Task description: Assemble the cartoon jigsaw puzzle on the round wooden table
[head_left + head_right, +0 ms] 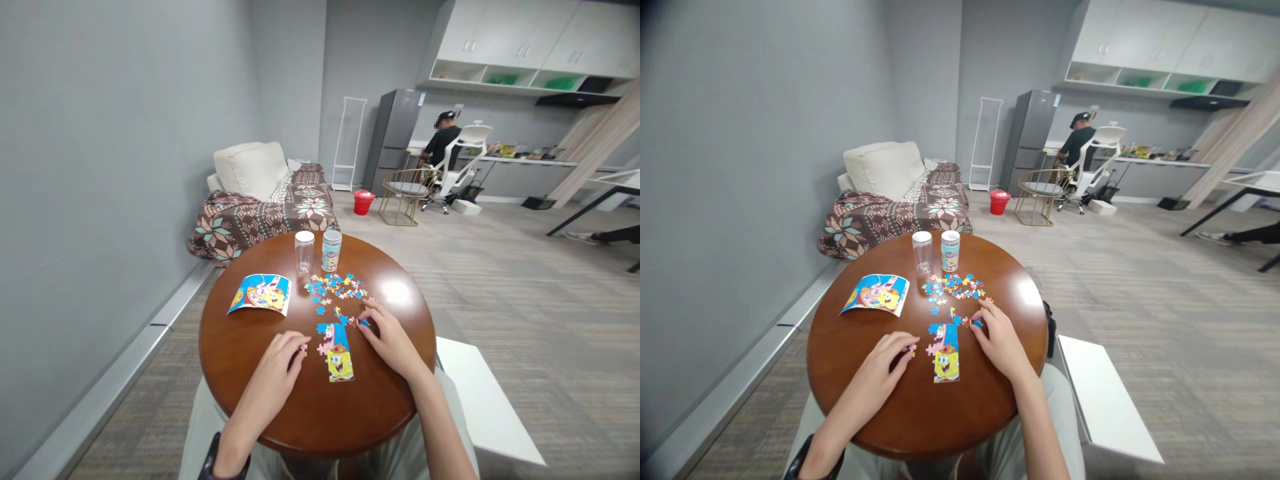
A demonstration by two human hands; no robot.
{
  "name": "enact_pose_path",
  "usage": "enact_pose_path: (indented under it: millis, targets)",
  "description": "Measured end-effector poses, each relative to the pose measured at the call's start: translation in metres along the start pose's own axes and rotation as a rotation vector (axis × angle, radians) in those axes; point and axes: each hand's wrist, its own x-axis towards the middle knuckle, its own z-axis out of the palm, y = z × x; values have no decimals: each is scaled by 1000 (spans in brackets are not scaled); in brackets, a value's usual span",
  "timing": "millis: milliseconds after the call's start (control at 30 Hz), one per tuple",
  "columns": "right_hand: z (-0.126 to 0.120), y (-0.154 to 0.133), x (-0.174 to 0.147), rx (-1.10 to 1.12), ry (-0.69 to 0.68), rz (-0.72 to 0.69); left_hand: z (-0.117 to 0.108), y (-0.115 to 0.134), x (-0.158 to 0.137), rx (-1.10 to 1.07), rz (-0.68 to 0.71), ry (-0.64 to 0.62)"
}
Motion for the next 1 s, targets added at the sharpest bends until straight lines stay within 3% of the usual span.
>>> enact_pose_path:
  millis: [400,1000]
  targets:
    - [-7,-7,0,30,-46,22,-5,7,1,-32,-77,-94]
    - [-5,-6,1,67,19,-16,-6,11,-2,-24,-10,-30]
